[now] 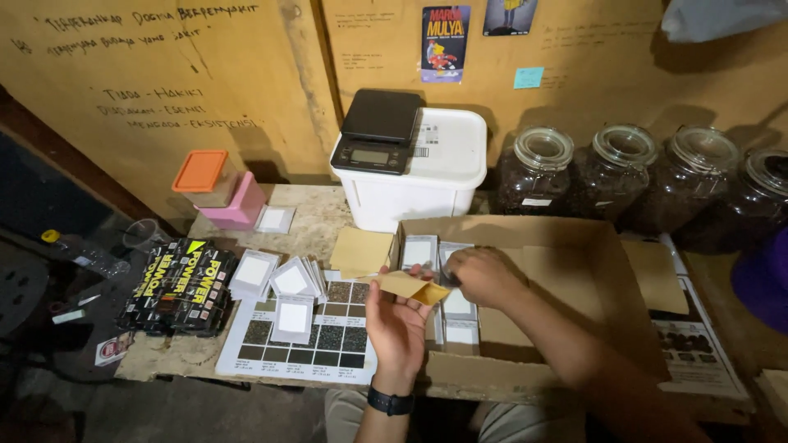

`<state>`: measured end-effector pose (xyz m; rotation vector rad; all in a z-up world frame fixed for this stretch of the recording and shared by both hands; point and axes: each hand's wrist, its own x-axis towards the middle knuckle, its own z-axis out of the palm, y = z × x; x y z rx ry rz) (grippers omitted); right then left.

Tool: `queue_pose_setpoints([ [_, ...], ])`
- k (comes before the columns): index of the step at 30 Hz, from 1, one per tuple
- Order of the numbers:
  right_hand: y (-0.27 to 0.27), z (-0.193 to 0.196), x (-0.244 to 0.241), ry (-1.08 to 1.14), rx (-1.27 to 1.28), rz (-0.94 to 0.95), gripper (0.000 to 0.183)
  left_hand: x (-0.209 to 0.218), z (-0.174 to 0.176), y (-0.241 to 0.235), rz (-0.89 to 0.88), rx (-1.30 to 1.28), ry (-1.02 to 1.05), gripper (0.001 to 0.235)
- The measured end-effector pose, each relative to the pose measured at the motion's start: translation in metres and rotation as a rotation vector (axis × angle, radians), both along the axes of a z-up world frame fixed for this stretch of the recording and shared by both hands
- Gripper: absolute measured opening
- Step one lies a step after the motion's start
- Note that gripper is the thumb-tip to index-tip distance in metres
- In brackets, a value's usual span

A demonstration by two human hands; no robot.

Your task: The person folds small brown paper bags and places them into a cardboard box alongside small white square packets.

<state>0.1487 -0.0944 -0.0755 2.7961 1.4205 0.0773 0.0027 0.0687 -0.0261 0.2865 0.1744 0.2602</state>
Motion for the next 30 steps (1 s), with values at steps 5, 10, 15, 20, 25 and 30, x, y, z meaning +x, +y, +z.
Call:
queue_pose_setpoints([
  [5,-0.008,0.066,-0.017,0.365,0.490,-0.465,0.006,-0.001,-0.002,0.001,-0.008,0.020,-0.056,0.036],
  [10,-0.027,0.039,0.009,0.914,1.133,-0.795,0.029,-0.001,-0.002,0.000,-0.012,0.007,-0.033,0.035],
  [15,-0.033,0.048,-0.001,1.295,1.488,-0.681,0.039,0.000,-0.001,-0.002,0.010,0.023,-0.027,0.035],
  [20,-0.027,0.086,-0.029,1.145,1.488,-0.368,0.048,0.000,0.002,-0.003,0.019,0.033,0.024,0.034],
  [25,-0.044,0.072,-0.037,0.945,1.449,0.034,0.031,0.000,0.003,-0.004,0.059,0.030,-0.023,0.032],
  [30,-0.035,0.107,-0.070,0.609,1.274,0.211,0.018,0.003,0.000,-0.007,0.086,0.008,0.015,0.031],
])
